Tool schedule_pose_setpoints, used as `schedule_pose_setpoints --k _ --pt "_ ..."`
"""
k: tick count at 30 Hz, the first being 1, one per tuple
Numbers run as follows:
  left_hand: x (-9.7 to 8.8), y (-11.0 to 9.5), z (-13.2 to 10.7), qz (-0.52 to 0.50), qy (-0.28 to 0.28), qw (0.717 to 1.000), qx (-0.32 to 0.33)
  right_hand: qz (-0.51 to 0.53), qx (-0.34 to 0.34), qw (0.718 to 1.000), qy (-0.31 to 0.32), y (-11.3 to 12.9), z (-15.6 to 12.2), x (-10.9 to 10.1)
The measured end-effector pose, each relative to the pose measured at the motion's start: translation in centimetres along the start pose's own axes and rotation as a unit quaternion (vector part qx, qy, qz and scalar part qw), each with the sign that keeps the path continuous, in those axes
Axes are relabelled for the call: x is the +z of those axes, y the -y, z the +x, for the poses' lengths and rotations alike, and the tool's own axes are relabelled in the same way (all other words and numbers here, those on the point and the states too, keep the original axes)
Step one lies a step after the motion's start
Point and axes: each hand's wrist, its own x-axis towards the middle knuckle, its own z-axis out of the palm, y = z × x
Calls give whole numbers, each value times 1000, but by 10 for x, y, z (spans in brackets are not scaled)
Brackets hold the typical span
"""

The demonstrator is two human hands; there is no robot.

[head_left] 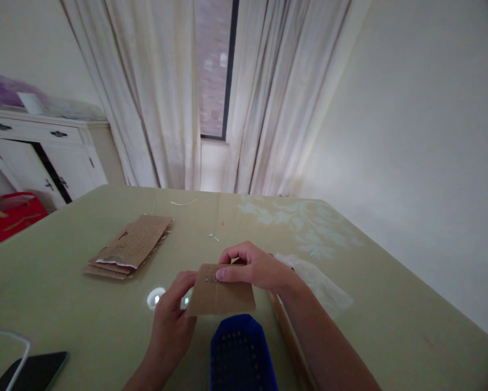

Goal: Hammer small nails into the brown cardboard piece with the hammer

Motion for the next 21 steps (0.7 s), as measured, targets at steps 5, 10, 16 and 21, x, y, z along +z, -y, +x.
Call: schedule_pose_setpoints --k 5,10,16,21 --pt "-1 2 0 7 5 1000 -3 25 24 999 20 -6 0 -1" --pt "-3 -2 -2 49 -1 998 51 33 33 998 30 -11 3 1" --pt "-10 -14 2 71 -35 981 175 67 52 994 71 -11 8 8" --pt "-15 -19 5 65 -29 972 222 62 65 993 74 -13 11 13"
